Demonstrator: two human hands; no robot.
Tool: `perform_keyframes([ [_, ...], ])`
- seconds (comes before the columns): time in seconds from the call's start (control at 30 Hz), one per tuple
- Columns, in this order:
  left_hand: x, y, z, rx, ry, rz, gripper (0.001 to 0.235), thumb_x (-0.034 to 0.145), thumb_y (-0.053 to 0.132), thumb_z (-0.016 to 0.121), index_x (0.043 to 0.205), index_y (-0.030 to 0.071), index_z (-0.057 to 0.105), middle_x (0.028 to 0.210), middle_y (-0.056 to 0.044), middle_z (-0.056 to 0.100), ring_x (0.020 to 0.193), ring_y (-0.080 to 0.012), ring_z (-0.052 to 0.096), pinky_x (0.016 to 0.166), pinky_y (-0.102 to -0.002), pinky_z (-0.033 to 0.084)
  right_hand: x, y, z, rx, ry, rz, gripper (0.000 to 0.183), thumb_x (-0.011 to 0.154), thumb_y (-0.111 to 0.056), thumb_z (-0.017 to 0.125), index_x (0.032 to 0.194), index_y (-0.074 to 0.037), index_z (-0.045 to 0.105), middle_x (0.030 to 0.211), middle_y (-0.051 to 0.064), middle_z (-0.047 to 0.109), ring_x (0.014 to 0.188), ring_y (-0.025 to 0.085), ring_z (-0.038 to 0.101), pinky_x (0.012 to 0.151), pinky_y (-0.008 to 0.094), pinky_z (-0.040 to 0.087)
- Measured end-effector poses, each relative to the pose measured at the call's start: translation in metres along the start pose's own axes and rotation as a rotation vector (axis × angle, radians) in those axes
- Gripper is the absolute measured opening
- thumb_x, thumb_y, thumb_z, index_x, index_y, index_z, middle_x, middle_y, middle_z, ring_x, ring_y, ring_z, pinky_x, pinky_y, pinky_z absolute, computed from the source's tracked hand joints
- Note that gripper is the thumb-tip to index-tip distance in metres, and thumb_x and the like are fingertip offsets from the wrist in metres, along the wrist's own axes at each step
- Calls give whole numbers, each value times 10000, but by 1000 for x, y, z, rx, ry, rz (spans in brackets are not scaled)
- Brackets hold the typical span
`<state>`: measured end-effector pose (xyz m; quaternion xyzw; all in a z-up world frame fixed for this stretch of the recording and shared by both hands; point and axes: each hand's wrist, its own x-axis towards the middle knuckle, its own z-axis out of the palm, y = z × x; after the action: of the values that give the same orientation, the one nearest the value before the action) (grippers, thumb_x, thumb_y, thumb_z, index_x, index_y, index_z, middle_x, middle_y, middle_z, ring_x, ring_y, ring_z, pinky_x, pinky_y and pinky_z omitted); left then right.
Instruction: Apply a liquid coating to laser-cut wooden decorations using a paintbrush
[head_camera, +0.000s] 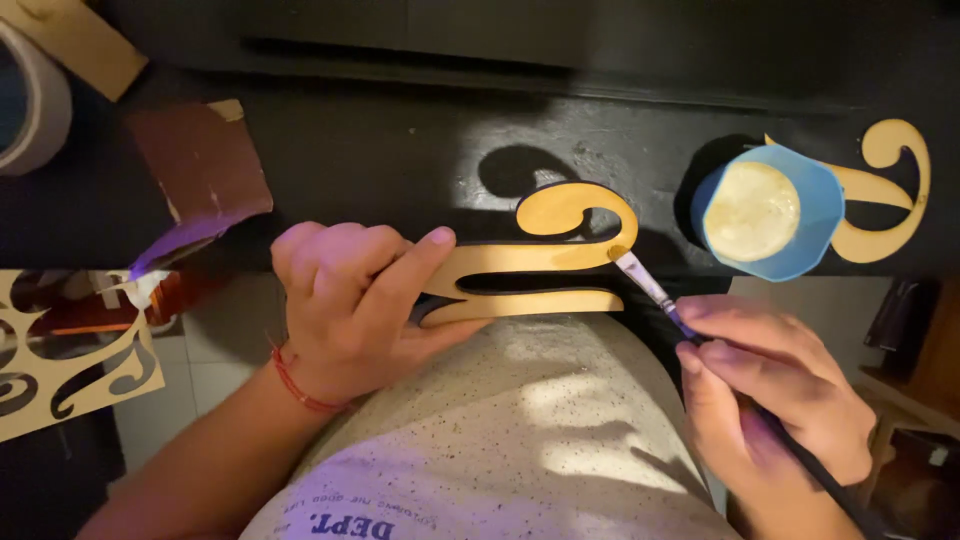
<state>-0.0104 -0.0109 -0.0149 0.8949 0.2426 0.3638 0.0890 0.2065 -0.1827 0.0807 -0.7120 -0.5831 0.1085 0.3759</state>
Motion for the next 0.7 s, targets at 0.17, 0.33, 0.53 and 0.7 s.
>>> perform_keyframes([
  [0.17,1,15,-11,28,57,56,562,952,642,559,1176,142,682,993,-32,539,830,-199,535,790,-402,408,-16,-13,-17,32,-1,27,152,884,153,636,899,24,556,1037,251,668,999,356,743,938,401,614],
  [0.33,0,36,-26,-13,-7,74,637,919,671,596,1206,109,680,1032,-47,547,908,-218,548,803,-438,398,-66,11,-37,244,57,-12,163,879,107,612,984,-2,551,1059,239,680,1037,327,759,1042,448,672],
  [0.53,-3,65,-45,-31,58,52,705,866,702,587,1159,70,695,1015,-90,507,905,-235,545,859,-422,396,-135,62,-47,484,820,119,299,1009,-122,691,1022,-70,397,1049,180,539,863,210,603,862,356,632],
  [0.7,-6,85,-56,-146,37,45,773,781,742,656,1180,80,669,1004,-86,523,881,-237,550,863,-429,393,-110,43,-38,1135,657,333,156,994,-75,683,1095,-128,576,1020,141,676,837,242,690,711,288,606],
])
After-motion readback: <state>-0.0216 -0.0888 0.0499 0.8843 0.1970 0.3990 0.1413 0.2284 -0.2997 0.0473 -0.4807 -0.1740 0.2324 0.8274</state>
